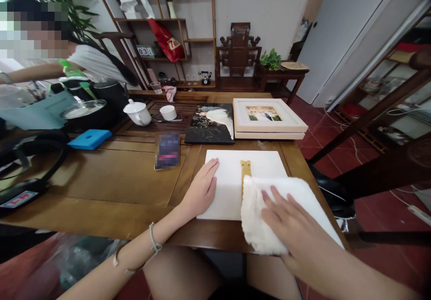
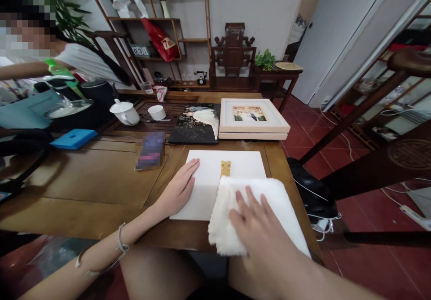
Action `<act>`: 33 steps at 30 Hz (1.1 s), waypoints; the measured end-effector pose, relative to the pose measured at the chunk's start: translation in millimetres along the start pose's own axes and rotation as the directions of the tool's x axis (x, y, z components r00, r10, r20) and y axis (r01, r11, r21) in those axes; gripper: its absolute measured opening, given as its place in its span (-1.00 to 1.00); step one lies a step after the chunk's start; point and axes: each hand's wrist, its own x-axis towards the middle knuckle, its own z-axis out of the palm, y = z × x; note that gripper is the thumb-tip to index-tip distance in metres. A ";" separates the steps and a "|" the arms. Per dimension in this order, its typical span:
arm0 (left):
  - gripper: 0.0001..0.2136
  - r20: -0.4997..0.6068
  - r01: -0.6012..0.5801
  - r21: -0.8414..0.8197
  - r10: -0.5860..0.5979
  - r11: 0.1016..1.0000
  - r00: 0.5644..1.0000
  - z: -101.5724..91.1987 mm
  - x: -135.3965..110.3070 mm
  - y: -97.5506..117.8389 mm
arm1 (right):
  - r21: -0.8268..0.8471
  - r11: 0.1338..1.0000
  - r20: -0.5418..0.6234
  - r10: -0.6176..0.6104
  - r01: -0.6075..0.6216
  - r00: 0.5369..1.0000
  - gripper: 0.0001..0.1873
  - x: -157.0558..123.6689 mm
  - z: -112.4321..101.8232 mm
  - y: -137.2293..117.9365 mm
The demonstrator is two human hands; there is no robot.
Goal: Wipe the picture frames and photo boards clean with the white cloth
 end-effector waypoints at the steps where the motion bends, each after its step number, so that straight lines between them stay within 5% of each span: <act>1: -0.56 0.006 0.001 0.000 -0.001 1.000 1.000 -0.2 0.0 0.1 | 0.004 1.000 0.000 -0.010 0.010 1.000 -0.22 -4.2 1.3 -6.5; 4: -0.55 0.036 0.008 0.006 -0.008 1.000 0.999 -1.7 0.0 0.9 | 0.004 1.000 -0.010 0.012 -0.012 1.000 -0.20 6.3 -0.7 -2.0; 12: -0.55 0.053 0.032 0.006 -0.032 0.999 0.998 -2.9 0.8 3.1 | 0.012 0.999 -0.116 0.045 -0.044 0.992 -0.13 80.6 -5.1 69.2; 16: -0.55 0.034 0.033 -0.002 -0.033 0.999 0.999 -0.8 0.9 2.5 | -0.071 0.992 -0.067 0.099 -0.104 0.993 -0.18 60.0 1.1 41.0; 21: -0.55 0.019 0.012 -0.006 -0.012 1.000 1.000 1.3 0.3 0.2 | -0.037 0.997 0.126 -0.057 0.062 0.990 -0.05 4.5 -8.0 -20.0; 24: -0.56 0.020 0.004 -0.010 -0.004 1.000 1.000 0.9 0.1 -0.4 | 0.031 0.997 0.207 -0.075 0.070 0.975 -0.03 1.1 -19.7 -27.8; 27: -0.56 0.026 0.002 -0.010 -0.002 1.000 1.000 0.0 0.2 -0.8 | 0.061 0.998 0.163 -0.015 0.005 0.987 -0.04 27.1 -20.4 -5.8; 33: -0.55 0.033 0.003 -0.007 -0.003 1.000 0.999 -0.4 0.4 -1.6 | 0.059 0.997 -0.109 0.059 -0.053 0.992 -0.13 86.2 -2.6 58.3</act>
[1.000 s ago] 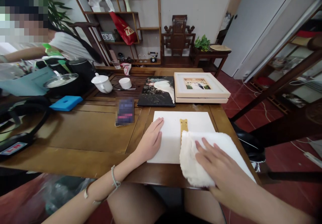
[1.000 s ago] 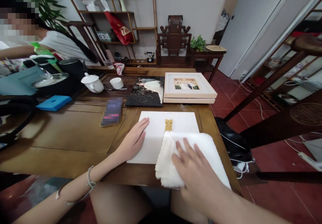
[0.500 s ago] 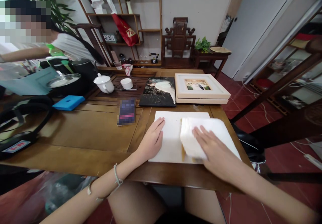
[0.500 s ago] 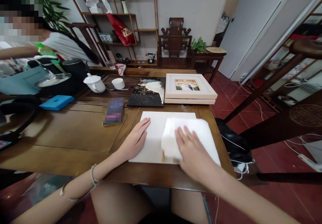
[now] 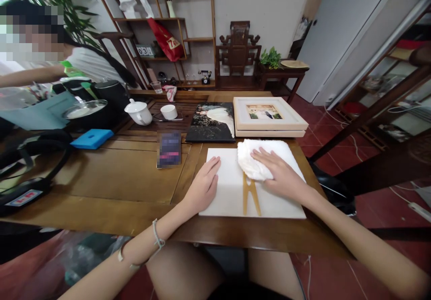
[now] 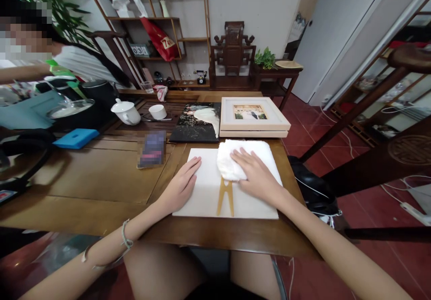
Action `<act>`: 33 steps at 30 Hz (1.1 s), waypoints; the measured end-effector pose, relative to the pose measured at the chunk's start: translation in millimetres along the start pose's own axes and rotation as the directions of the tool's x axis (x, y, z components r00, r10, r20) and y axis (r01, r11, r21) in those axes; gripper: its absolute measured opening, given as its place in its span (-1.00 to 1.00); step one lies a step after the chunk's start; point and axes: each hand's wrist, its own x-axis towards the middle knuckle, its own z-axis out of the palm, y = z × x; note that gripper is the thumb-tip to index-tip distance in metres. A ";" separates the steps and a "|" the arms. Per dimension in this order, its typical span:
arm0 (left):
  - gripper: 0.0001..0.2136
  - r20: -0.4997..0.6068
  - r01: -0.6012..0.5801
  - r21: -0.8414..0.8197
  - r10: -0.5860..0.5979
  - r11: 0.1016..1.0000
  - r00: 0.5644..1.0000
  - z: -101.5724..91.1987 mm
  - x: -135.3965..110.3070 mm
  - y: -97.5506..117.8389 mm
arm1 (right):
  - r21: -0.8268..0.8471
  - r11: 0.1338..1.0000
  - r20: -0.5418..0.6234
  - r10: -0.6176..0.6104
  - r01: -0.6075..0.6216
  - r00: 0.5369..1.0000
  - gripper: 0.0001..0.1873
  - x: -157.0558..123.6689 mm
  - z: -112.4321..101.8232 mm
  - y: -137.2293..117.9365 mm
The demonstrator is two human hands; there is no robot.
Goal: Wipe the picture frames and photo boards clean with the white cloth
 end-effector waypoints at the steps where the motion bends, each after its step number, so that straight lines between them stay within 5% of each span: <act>1: -0.55 -0.001 0.003 -0.002 -0.003 1.000 1.000 0.1 0.0 0.1 | -0.013 1.000 -0.013 0.013 -0.014 1.000 -0.14 2.5 1.4 2.7; 6: -0.56 -0.008 0.009 -0.012 -0.009 1.000 1.000 1.0 0.3 0.7 | -0.123 0.991 0.075 0.059 -0.049 0.995 -0.19 -32.1 3.6 -37.9; 11: -0.56 -0.014 -0.006 -0.004 0.006 1.000 1.000 1.9 0.4 -0.4 | -0.093 0.960 0.198 -0.243 0.265 0.950 -0.09 -80.2 3.0 -92.6; 15: -0.56 -0.017 -0.020 -0.008 0.019 1.000 1.000 1.8 0.0 -2.1 | -0.006 0.948 0.223 -0.308 0.317 0.925 -0.08 -64.9 0.3 -80.3; 23: -0.56 -0.010 -0.024 -0.003 0.024 1.000 1.000 0.0 0.9 -3.5 | -0.056 0.994 0.090 -0.084 0.090 0.992 -0.17 16.7 -2.6 -24.5; 28: -0.58 -0.027 -0.027 -0.021 0.026 0.999 0.999 -1.2 3.5 -7.5 | -0.342 0.936 0.087 -0.053 0.080 0.995 -0.24 20.3 12.5 -62.3; 33: -0.58 -0.042 -0.052 -0.085 0.049 0.995 0.998 -3.7 3.9 -11.6 | -0.507 0.810 0.060 -0.308 0.295 0.950 -0.32 -31.5 32.6 -125.7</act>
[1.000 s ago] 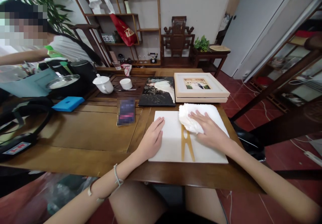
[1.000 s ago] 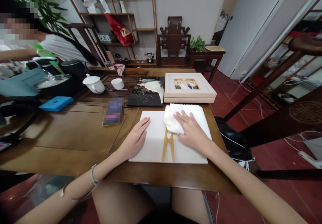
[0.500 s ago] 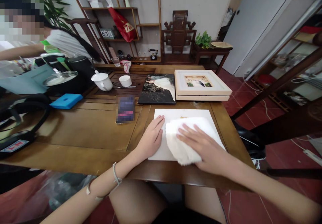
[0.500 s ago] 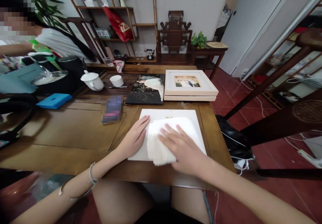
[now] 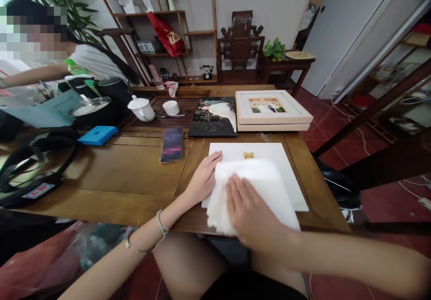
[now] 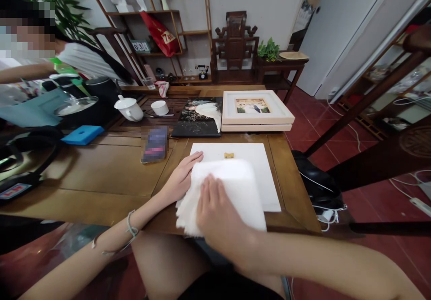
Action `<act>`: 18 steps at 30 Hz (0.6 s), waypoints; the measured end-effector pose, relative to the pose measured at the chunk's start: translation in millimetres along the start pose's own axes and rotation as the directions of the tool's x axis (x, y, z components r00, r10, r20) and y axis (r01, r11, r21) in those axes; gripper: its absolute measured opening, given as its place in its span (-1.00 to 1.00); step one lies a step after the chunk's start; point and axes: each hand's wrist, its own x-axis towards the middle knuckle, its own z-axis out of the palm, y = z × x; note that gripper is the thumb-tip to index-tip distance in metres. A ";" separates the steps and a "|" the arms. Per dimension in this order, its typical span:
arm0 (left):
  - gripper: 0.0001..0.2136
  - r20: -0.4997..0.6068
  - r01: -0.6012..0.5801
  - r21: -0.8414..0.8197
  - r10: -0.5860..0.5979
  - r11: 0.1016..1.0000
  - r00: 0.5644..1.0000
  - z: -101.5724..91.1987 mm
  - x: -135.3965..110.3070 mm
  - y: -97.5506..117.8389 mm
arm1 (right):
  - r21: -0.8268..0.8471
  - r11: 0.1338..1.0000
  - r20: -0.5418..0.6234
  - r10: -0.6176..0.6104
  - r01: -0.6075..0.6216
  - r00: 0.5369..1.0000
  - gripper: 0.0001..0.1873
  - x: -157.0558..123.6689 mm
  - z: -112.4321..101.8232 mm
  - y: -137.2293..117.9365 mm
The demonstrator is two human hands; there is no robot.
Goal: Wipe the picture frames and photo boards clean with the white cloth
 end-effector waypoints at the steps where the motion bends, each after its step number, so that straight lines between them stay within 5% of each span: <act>1: -0.58 -0.002 -0.011 -0.010 0.011 1.000 1.000 -0.2 -0.3 -0.6 | 0.000 0.999 -0.014 -0.038 0.038 0.999 -0.31 -5.3 -4.5 -7.8; 6: -0.59 -0.003 -0.008 -0.010 0.008 1.000 1.000 1.5 -0.8 -3.4 | 0.102 0.995 0.085 0.004 -0.013 0.996 -0.31 2.0 -13.1 9.7; 11: -0.61 -0.008 -0.019 -0.044 0.018 0.999 1.000 1.8 0.0 -6.1 | -0.104 0.986 0.047 0.138 -0.133 0.989 -0.49 26.8 -1.2 10.5; 14: -0.60 0.000 -0.013 -0.044 0.013 0.999 1.000 -0.4 -1.1 -5.2 | -0.165 0.985 -0.058 0.050 -0.059 0.997 -0.53 18.4 -4.3 -18.0; 18: -0.58 0.026 -0.014 -0.045 0.015 0.999 1.000 -2.1 -3.5 -1.3 | 0.053 0.994 -0.072 -0.095 0.099 0.993 -0.42 -0.9 -19.5 -23.3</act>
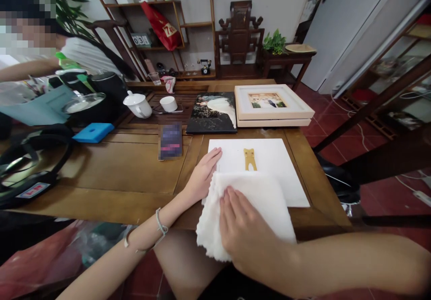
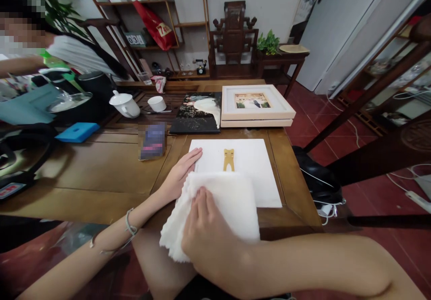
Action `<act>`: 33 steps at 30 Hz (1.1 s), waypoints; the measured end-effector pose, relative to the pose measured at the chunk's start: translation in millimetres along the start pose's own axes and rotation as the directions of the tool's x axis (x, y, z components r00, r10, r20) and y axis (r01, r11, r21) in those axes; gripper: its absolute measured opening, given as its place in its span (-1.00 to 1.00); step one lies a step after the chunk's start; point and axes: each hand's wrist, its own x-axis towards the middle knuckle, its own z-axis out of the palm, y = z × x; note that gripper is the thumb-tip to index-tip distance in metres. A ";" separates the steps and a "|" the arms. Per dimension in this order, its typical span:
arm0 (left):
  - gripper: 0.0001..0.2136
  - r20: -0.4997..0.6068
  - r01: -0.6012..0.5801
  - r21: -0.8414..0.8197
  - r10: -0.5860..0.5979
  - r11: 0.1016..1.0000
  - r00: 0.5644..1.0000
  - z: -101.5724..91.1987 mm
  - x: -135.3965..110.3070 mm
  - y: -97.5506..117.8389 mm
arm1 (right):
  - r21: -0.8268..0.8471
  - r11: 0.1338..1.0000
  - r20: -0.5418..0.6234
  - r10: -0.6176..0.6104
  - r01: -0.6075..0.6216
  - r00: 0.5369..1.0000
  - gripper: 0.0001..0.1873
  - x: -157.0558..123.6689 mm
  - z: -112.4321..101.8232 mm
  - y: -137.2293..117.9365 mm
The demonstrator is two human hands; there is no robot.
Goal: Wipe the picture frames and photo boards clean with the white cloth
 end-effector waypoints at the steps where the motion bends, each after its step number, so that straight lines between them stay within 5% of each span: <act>1: -0.58 0.003 0.000 0.006 0.000 1.000 1.000 0.3 -0.3 1.0 | 0.081 0.997 0.036 0.009 -0.012 0.999 -0.38 -1.9 -2.4 8.9; 5: -0.57 -0.009 0.001 0.047 -0.001 0.999 1.000 2.5 0.8 5.3 | 0.223 0.952 0.164 0.178 -0.212 0.970 -0.36 7.5 5.6 70.9; 10: -0.59 -0.022 0.000 0.066 0.001 0.998 1.000 3.2 2.7 11.2 | 0.386 0.856 0.180 0.297 -0.345 0.938 -0.50 35.2 30.0 133.4; 14: -0.61 -0.050 0.002 0.083 0.002 0.997 0.999 3.7 2.1 11.4 | 0.482 0.780 0.158 0.369 -0.398 0.916 -0.63 62.9 39.8 142.2; 21: -0.64 -0.042 -0.023 0.064 0.026 0.998 0.999 0.6 2.9 14.1 | 0.530 0.789 0.155 0.270 -0.311 0.950 -0.70 99.4 41.6 131.3; 27: -0.62 -0.043 -0.004 0.069 0.007 0.998 0.999 4.2 1.4 10.1 | 0.440 0.793 0.192 0.375 -0.421 0.907 -0.54 44.7 39.0 157.0; 33: -0.63 -0.054 0.004 0.060 -0.001 0.998 0.999 5.7 0.6 8.7 | 0.427 0.737 0.031 0.566 -0.523 0.824 -0.34 -32.6 53.1 177.5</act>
